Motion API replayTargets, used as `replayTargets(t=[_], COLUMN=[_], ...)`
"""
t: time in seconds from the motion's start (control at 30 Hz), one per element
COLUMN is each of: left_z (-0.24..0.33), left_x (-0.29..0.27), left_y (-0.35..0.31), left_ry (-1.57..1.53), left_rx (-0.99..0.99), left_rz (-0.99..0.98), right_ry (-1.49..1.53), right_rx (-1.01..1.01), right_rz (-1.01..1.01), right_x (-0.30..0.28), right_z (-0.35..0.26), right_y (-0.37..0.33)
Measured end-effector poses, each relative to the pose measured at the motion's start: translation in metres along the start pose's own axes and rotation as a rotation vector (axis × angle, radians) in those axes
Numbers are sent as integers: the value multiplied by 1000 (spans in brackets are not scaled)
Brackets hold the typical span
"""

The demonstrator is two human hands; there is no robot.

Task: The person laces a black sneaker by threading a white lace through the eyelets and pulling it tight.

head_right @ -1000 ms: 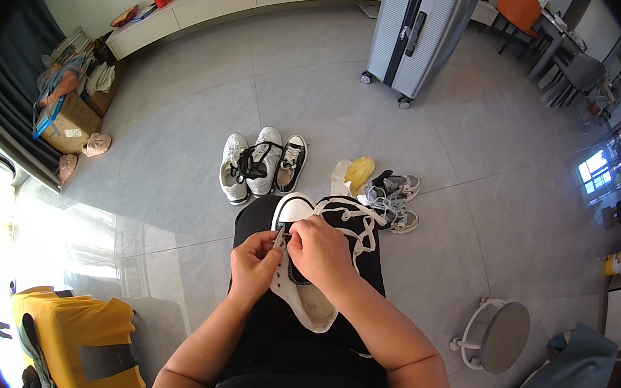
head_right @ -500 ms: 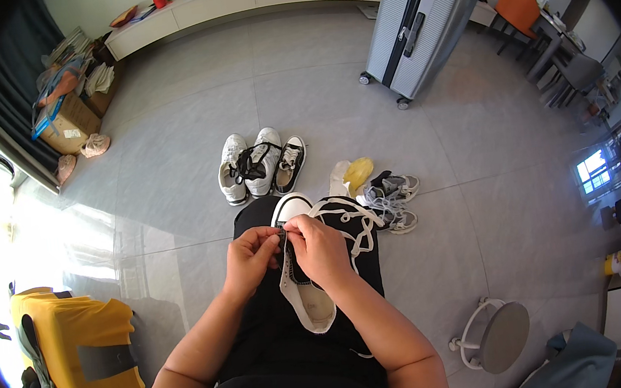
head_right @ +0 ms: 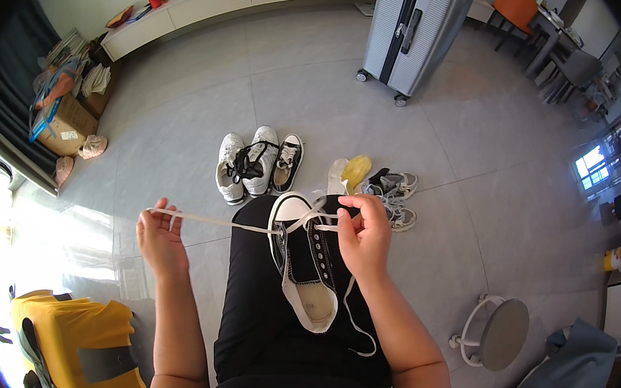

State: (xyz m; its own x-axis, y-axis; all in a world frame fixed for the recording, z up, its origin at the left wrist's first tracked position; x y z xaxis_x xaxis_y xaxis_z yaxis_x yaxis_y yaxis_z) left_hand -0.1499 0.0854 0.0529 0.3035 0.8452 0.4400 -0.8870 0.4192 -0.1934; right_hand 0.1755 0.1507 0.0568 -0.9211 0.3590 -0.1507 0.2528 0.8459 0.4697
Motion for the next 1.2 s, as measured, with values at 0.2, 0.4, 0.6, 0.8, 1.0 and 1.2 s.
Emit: replayTargets(t=[0.2, 0.4, 0.6, 0.8, 1.0, 1.2], left_z=[-12, -57, -46, -41, -30, -29], left_x=[-17, 31, 48, 36, 6, -5], left_y=[24, -75, -111, -95, -52, -29], left_ry=[-311, 550, 888, 860, 907, 1224], left_rx=[-269, -22, 844, 924, 909, 873], left_rz=[-115, -724, -734, -588, -331, -239], right_ry=[-57, -230, -372, -408, -402, -393], right_rx=[51, -103, -175, -128, -172, -27], right_rz=[-65, -312, -412, -423, -354, -339], right_x=[0, 26, 36, 34, 33, 33], right_z=[3, -26, -27, -21, -18, -21], right_y=[-1, -10, -24, -26, -27, -28])
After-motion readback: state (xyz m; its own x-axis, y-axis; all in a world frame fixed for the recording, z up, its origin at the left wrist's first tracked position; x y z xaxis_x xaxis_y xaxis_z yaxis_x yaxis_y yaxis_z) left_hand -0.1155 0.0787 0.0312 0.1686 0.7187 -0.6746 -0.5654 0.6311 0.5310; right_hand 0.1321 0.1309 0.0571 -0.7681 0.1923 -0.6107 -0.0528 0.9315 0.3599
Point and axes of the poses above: each hand's wrist, its own y-axis towards the middle knuckle, its own x-axis out of the palm, z = x × y, the point moved 4 cm from there along y, towards the middle knuckle, and after that the axes turned 13 degrees about z, right-handed, at the moved point
